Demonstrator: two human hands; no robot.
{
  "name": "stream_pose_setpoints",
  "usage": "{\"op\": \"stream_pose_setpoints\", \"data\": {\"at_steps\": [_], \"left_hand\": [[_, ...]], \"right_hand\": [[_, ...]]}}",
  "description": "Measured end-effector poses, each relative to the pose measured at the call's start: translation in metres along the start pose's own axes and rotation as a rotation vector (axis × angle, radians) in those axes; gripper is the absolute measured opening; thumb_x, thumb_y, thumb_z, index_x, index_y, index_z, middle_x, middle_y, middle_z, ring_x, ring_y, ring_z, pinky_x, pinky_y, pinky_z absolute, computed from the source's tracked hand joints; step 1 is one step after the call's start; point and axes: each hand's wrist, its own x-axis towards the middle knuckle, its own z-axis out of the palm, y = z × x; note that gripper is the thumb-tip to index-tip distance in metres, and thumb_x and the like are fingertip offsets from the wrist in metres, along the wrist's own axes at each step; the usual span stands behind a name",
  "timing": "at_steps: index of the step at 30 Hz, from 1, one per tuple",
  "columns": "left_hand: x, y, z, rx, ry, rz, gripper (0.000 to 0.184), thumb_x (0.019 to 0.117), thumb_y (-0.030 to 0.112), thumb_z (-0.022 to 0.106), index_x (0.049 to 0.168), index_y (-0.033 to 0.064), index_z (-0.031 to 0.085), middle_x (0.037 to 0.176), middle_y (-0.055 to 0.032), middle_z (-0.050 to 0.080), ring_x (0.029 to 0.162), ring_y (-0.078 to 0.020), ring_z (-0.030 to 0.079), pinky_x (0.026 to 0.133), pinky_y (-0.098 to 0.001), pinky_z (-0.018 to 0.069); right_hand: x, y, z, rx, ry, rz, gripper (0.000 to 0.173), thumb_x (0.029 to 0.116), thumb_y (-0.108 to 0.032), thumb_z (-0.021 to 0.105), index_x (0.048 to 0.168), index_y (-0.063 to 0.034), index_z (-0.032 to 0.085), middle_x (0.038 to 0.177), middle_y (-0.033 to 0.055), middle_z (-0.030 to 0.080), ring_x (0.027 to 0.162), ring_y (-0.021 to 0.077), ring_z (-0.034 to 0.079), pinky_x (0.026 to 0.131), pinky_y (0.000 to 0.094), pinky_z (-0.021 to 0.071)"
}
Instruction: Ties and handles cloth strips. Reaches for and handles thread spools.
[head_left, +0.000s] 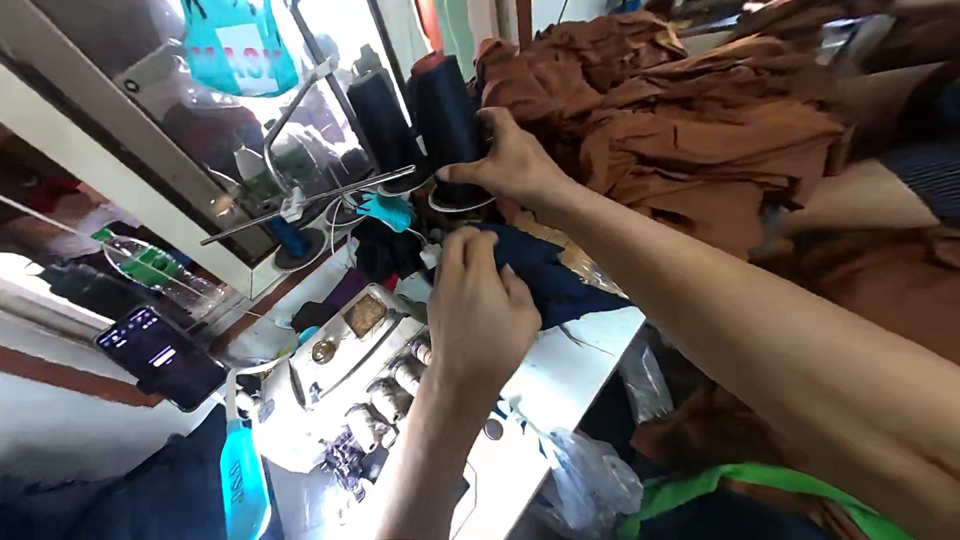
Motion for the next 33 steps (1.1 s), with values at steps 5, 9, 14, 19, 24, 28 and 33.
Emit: {"op": "stream_pose_setpoints", "data": {"at_steps": [5,9,14,19,24,28,33], "left_hand": [[0.052,0.008,0.006,0.032,-0.061,-0.227,0.041,0.0976,0.018,0.063,0.134,-0.0001,0.059,0.141,-0.0190,0.053,0.130,-0.0317,0.053,0.104,-0.0467,0.0489],[0.068,0.000,0.013,0.092,-0.149,-0.286,0.048,0.0981,0.019,0.062,0.142,0.0012,0.053,0.153,-0.0184,0.044,0.142,-0.0338,0.042,0.111,-0.0487,0.0433],[0.068,-0.004,0.020,0.074,-0.137,-0.201,0.055,0.0998,0.017,0.060,0.150,-0.0010,0.045,0.162,-0.0197,0.035,0.146,-0.0379,0.038,0.113,-0.0557,0.0412],[0.079,0.002,0.018,0.065,-0.178,-0.218,0.048,0.0996,0.018,0.061,0.143,-0.0012,0.052,0.156,-0.0215,0.039,0.138,-0.0394,0.047,0.105,-0.0563,0.0479],[0.085,0.000,0.021,0.071,-0.231,-0.296,0.048,0.1014,0.027,0.060,0.141,0.0017,0.054,0.150,-0.0238,0.042,0.128,-0.0402,0.054,0.098,-0.0559,0.0513],[0.085,-0.008,0.026,0.086,-0.272,-0.303,0.051,0.1018,0.027,0.060,0.145,0.0025,0.051,0.159,-0.0230,0.033,0.138,-0.0394,0.047,0.106,-0.0548,0.0475],[0.083,-0.020,0.031,0.084,-0.290,-0.295,0.055,0.1006,0.027,0.061,0.149,0.0046,0.048,0.161,-0.0197,0.032,0.142,-0.0354,0.043,0.110,-0.0513,0.0450]], "right_hand": [[0.055,0.044,0.018,0.099,-0.128,0.076,0.095,0.0776,-0.042,0.088,0.151,-0.0101,0.038,0.126,0.0182,0.065,0.115,0.0329,0.066,0.098,0.0574,0.0517],[0.065,0.040,0.016,0.046,-0.137,0.119,0.088,0.0746,-0.043,0.090,0.143,-0.0068,0.047,0.119,0.0189,0.067,0.111,0.0352,0.066,0.094,0.0605,0.0519],[0.072,0.039,0.014,0.025,-0.130,0.129,0.090,0.0718,-0.047,0.090,0.143,-0.0091,0.050,0.116,0.0210,0.068,0.108,0.0395,0.067,0.089,0.0655,0.0520],[0.069,0.043,0.011,0.022,-0.150,0.143,0.090,0.0717,-0.051,0.090,0.141,-0.0090,0.051,0.112,0.0213,0.069,0.105,0.0399,0.067,0.088,0.0661,0.0513],[0.071,0.046,0.012,0.005,-0.168,0.148,0.091,0.0713,-0.053,0.089,0.141,-0.0094,0.051,0.111,0.0193,0.069,0.105,0.0379,0.067,0.088,0.0651,0.0517],[0.073,0.045,0.011,-0.017,-0.170,0.147,0.091,0.0711,-0.054,0.089,0.141,-0.0093,0.052,0.112,0.0196,0.069,0.106,0.0384,0.067,0.088,0.0653,0.0516],[0.076,0.036,0.009,-0.044,-0.154,0.152,0.087,0.0698,-0.052,0.090,0.135,-0.0050,0.056,0.113,0.0210,0.069,0.107,0.0392,0.066,0.088,0.0651,0.0520]]}}
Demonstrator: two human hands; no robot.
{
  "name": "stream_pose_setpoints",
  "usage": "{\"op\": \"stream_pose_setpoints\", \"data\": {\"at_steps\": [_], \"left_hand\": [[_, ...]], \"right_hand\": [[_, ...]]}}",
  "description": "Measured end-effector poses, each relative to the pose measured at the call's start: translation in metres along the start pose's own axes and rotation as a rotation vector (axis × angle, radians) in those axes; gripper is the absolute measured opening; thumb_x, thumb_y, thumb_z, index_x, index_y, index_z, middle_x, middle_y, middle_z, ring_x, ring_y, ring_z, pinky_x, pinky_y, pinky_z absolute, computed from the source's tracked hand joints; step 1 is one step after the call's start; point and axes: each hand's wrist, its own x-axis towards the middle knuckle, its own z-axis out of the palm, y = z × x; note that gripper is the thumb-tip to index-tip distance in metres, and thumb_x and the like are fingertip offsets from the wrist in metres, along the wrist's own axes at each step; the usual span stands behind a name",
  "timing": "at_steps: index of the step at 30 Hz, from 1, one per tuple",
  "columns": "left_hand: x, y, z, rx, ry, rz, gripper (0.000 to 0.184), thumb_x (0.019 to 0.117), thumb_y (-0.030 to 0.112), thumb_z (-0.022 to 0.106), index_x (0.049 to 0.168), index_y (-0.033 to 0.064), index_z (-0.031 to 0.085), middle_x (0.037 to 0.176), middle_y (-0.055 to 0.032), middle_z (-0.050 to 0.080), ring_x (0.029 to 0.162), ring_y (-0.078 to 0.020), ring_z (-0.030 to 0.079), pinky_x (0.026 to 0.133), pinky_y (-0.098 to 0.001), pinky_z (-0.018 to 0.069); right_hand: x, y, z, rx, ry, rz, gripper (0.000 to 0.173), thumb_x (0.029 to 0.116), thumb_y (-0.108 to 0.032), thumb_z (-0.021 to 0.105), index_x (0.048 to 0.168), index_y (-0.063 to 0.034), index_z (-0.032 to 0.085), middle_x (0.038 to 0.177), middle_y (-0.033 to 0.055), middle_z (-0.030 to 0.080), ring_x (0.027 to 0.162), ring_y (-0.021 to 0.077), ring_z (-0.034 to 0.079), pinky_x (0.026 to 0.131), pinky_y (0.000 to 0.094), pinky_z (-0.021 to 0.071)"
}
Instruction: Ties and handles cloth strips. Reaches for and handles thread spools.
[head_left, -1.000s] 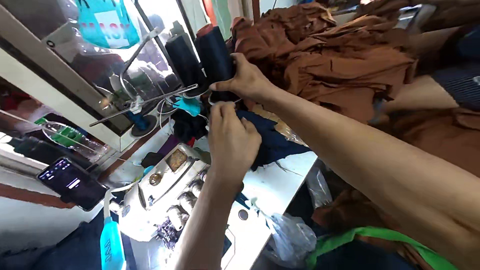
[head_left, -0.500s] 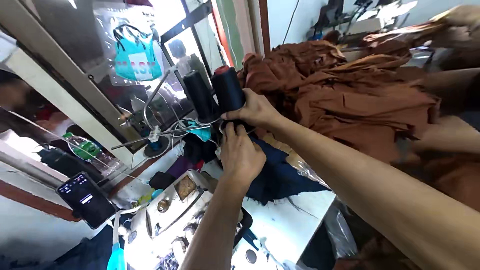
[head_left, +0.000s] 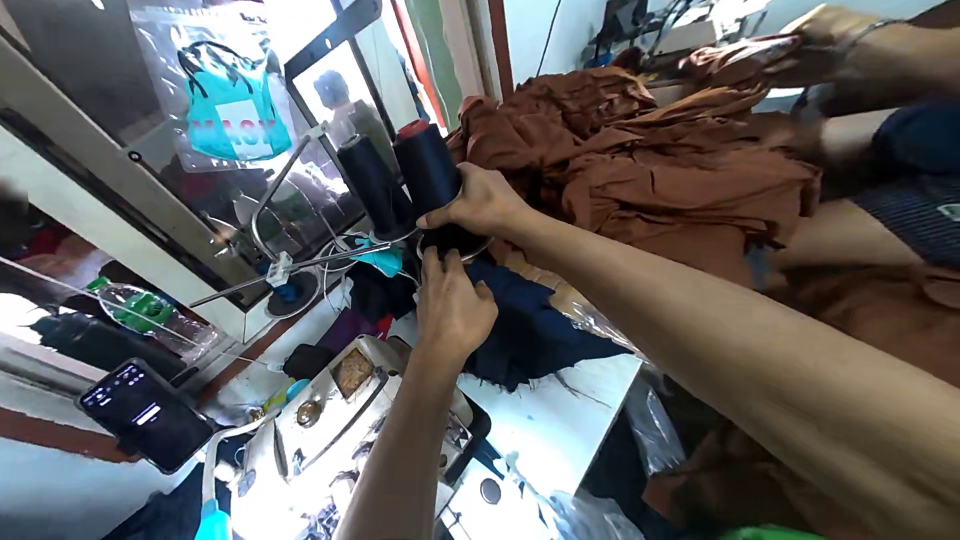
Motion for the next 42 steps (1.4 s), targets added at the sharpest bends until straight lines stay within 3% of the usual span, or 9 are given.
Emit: {"op": "stream_pose_setpoints", "data": {"at_steps": [9,15,18,23,26,33,37,40,42], "left_hand": [[0.005,-0.001,0.000,-0.033,0.032,0.010,0.050,0.1019,0.028,0.059,0.147,0.0067,0.052,0.158,-0.0160,0.039,0.142,-0.0325,0.043,0.111,-0.0506,0.0437],[0.016,0.001,0.000,-0.062,0.067,0.011,0.043,0.1046,0.035,0.054,0.140,0.0112,0.060,0.162,-0.0179,0.031,0.147,-0.0351,0.035,0.114,-0.0517,0.0393],[0.022,0.000,-0.004,-0.174,0.133,-0.022,0.029,0.1028,0.025,0.056,0.119,0.0013,0.063,0.140,-0.0194,0.051,0.129,-0.0336,0.052,0.104,-0.0519,0.0469],[0.032,0.004,-0.010,-0.392,0.225,-0.214,0.030,0.1074,0.016,0.047,0.135,0.0040,0.047,0.115,-0.0186,0.064,0.097,-0.0292,0.067,0.083,-0.0480,0.0551],[0.047,-0.003,-0.008,-0.445,0.189,-0.240,0.036,0.1089,0.019,0.046,0.141,0.0039,0.046,0.118,-0.0186,0.065,0.098,-0.0289,0.068,0.082,-0.0476,0.0563],[0.060,-0.004,0.000,-0.334,0.208,-0.309,0.027,0.1045,0.017,0.055,0.127,0.0037,0.063,0.120,-0.0202,0.067,0.116,-0.0361,0.063,0.096,-0.0579,0.0500],[0.068,-0.015,0.008,-0.459,0.232,-0.295,0.021,0.0998,0.017,0.064,0.116,0.0051,0.070,0.115,-0.0167,0.068,0.107,-0.0310,0.065,0.090,-0.0537,0.0522],[0.069,-0.016,0.009,-0.584,0.249,-0.312,0.020,0.0982,0.014,0.066,0.115,0.0035,0.068,0.111,-0.0177,0.068,0.095,-0.0297,0.068,0.079,-0.0495,0.0559],[0.065,-0.015,0.009,-0.624,0.237,-0.315,0.025,0.0987,0.012,0.064,0.119,-0.0009,0.059,0.122,-0.0223,0.060,0.105,-0.0337,0.066,0.085,-0.0521,0.0584]], "right_hand": [[0.010,-0.016,-0.020,0.070,0.061,0.036,0.075,0.0694,-0.053,0.089,0.124,-0.0071,0.065,0.111,0.0170,0.070,0.107,0.0352,0.067,0.089,0.0622,0.0521],[0.009,-0.019,-0.023,0.081,0.050,0.036,0.075,0.0681,-0.055,0.089,0.122,-0.0077,0.066,0.110,0.0156,0.071,0.105,0.0328,0.068,0.088,0.0603,0.0527],[0.010,-0.019,-0.022,0.103,0.042,0.020,0.074,0.0684,-0.053,0.089,0.122,-0.0077,0.067,0.110,0.0159,0.071,0.105,0.0330,0.068,0.089,0.0609,0.0528],[0.013,-0.018,-0.023,0.092,0.017,0.025,0.072,0.0696,-0.055,0.087,0.120,-0.0081,0.068,0.109,0.0157,0.071,0.104,0.0325,0.068,0.088,0.0602,0.0528],[0.014,-0.018,-0.022,0.108,0.016,0.035,0.070,0.0690,-0.055,0.088,0.117,-0.0082,0.069,0.107,0.0142,0.071,0.103,0.0308,0.069,0.087,0.0589,0.0537],[0.012,-0.019,-0.022,0.073,0.008,0.043,0.075,0.0683,-0.057,0.087,0.121,-0.0078,0.067,0.109,0.0162,0.071,0.105,0.0336,0.067,0.087,0.0610,0.0525],[0.012,-0.015,-0.021,0.069,-0.009,0.065,0.077,0.0676,-0.057,0.088,0.123,-0.0078,0.066,0.110,0.0162,0.070,0.105,0.0332,0.067,0.087,0.0601,0.0529],[0.011,-0.015,-0.020,0.066,-0.006,0.063,0.076,0.0681,-0.056,0.089,0.123,-0.0077,0.066,0.110,0.0165,0.070,0.106,0.0336,0.067,0.087,0.0604,0.0522],[0.010,-0.014,-0.018,0.071,0.006,0.059,0.075,0.0682,-0.055,0.088,0.121,-0.0075,0.067,0.110,0.0168,0.070,0.105,0.0340,0.067,0.087,0.0609,0.0521]]}}
